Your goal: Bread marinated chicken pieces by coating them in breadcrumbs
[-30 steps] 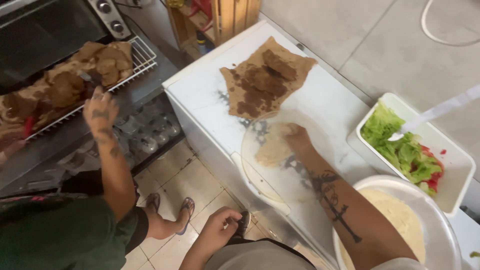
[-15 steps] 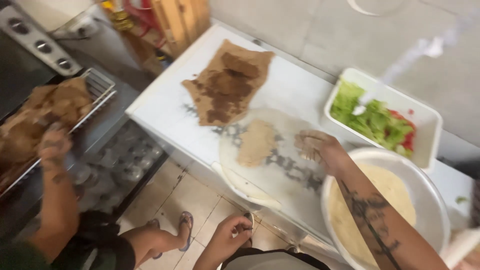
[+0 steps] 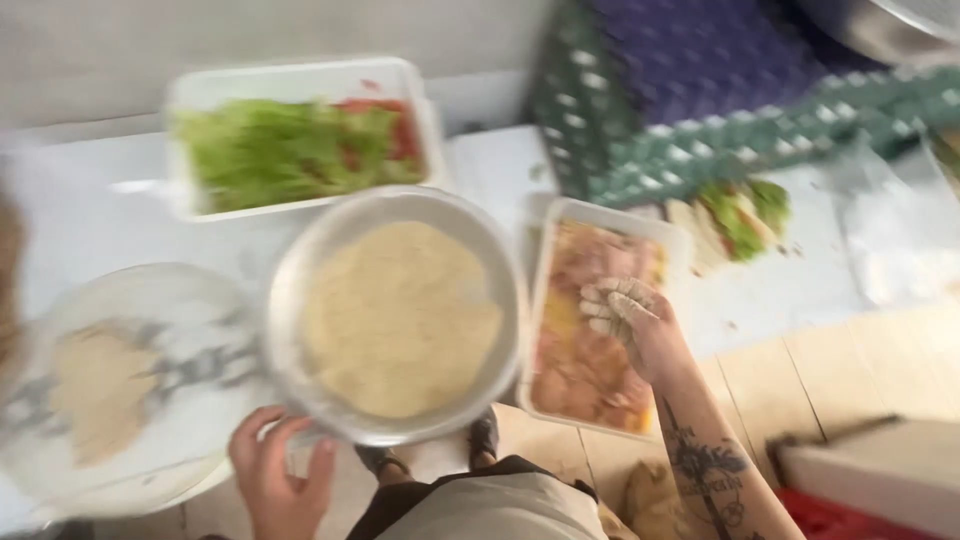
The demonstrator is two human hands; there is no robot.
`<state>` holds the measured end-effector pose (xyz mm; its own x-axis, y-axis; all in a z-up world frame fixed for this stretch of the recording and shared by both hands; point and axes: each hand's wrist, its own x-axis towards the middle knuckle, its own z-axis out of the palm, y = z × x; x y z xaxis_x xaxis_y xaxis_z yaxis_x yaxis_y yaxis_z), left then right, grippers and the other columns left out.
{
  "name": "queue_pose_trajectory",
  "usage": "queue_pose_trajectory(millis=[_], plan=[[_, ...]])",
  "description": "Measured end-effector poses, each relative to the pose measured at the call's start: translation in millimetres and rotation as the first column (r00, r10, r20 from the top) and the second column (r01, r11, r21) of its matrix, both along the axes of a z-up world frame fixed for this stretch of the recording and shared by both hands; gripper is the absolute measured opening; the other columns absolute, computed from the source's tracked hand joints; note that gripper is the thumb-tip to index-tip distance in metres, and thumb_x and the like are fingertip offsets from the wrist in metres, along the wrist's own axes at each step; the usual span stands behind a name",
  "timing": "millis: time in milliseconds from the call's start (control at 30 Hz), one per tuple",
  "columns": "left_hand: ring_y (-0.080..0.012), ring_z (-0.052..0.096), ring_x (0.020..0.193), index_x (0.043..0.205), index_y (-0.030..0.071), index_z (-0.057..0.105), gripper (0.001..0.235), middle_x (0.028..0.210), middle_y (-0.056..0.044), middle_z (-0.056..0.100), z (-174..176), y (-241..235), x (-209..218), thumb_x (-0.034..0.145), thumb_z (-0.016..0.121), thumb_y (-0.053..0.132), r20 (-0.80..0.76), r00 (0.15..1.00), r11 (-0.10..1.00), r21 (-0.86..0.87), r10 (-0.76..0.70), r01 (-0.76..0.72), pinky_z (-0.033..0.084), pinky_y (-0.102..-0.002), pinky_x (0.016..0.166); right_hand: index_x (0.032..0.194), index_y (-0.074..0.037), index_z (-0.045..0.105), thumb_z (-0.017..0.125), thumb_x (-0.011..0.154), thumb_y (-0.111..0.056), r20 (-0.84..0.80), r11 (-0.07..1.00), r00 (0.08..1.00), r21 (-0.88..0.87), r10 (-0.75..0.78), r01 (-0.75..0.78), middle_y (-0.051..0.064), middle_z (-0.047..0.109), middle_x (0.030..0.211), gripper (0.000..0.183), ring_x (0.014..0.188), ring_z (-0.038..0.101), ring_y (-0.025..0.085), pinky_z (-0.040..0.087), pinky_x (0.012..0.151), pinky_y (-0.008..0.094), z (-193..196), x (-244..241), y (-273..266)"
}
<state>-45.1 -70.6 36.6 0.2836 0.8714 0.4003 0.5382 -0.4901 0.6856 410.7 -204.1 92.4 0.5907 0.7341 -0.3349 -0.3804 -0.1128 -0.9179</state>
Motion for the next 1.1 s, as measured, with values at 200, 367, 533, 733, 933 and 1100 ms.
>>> queue_pose_trajectory(millis=[200, 367, 533, 733, 933, 1100], plan=[[-0.0349, 0.056, 0.132, 0.119, 0.008, 0.071, 0.049, 0.132, -0.02, 0.052, -58.8, -0.1, 22.7, 0.078, 0.078, 0.032, -0.187, 0.974, 0.99, -0.082, -0.127, 0.114, 0.053, -0.047, 0.102, 0.124, -0.001, 0.069, 0.065, 0.08, 0.018, 0.304, 0.99, 0.948, 0.07, 0.096, -0.123, 0.017, 0.077, 0.116, 0.048, 0.1, 0.077, 0.024, 0.066, 0.081, 0.034, -64.0, 60.4, -91.1], [-0.0275, 0.065, 0.114, 0.105, 0.013, 0.073, 0.039, 0.121, -0.009, 0.063, -34.5, -8.4, 62.7, 0.081, 0.074, 0.044, -0.378, 0.924, 0.978, 0.162, -0.063, 0.133, 0.039, -0.049, 0.102, 0.117, -0.004, 0.071, 0.058, 0.084, 0.013, 0.301, 0.787, 0.764, -0.465, 0.571, -0.405, 0.009, 0.076, 0.124, 0.039, 0.109, 0.078, 0.02, 0.072, 0.088, 0.024, -11.8, 19.9, -63.2], [-0.0244, 0.066, 0.118, 0.099, 0.018, 0.075, 0.034, 0.122, -0.006, 0.064, -29.9, -13.3, 73.7, 0.08, 0.072, 0.047, -0.441, 0.897, 0.988, 0.148, 0.032, 0.038, 0.032, -0.051, 0.114, 0.138, -0.017, 0.059, 0.055, 0.089, 0.011, 0.372, 0.467, 0.286, -0.752, 0.883, -0.466, 0.0, 0.07, 0.131, 0.056, 0.077, 0.077, 0.003, 0.062, 0.052, 0.011, -24.3, -13.4, -39.4], [-0.0244, 0.065, 0.114, 0.095, 0.016, 0.075, 0.037, 0.115, -0.007, 0.067, -26.1, -13.6, 74.7, 0.081, 0.068, 0.049, -0.469, 0.883, 0.991, 0.119, 0.009, 0.053, 0.033, -0.05, 0.111, 0.158, -0.018, 0.033, 0.072, 0.081, -0.014, 0.37, 0.329, -0.047, -0.872, 0.928, -0.362, 0.011, 0.044, 0.156, 0.086, 0.147, 0.034, 0.037, 0.028, 0.118, 0.058, -86.5, -31.2, -33.0], [-0.0226, 0.067, 0.102, 0.093, 0.018, 0.074, 0.031, 0.114, -0.004, 0.066, -26.7, -18.9, 79.8, 0.078, 0.072, 0.046, -0.445, 0.895, 0.993, 0.114, 0.027, 0.027, 0.032, -0.049, 0.109, 0.129, -0.022, 0.066, 0.067, 0.074, -0.005, 0.386, 0.349, -0.021, -0.854, 0.922, -0.386, -0.001, 0.059, 0.143, 0.057, 0.132, 0.052, 0.026, 0.044, 0.099, 0.058, -56.0, -29.1, -10.7], [-0.0233, 0.066, 0.106, 0.093, 0.019, 0.074, 0.03, 0.119, -0.003, 0.063, -27.6, -19.2, 77.1, 0.076, 0.074, 0.044, -0.449, 0.893, 0.995, 0.097, 0.017, 0.03, 0.03, -0.052, 0.113, 0.099, -0.016, 0.07, 0.067, 0.088, -0.007, 0.208, 0.292, 0.218, -0.817, 0.953, -0.497, 0.003, 0.072, 0.113, 0.015, 0.102, 0.069, 0.019, 0.058, 0.086, 0.033, -59.3, -19.7, -16.7]])
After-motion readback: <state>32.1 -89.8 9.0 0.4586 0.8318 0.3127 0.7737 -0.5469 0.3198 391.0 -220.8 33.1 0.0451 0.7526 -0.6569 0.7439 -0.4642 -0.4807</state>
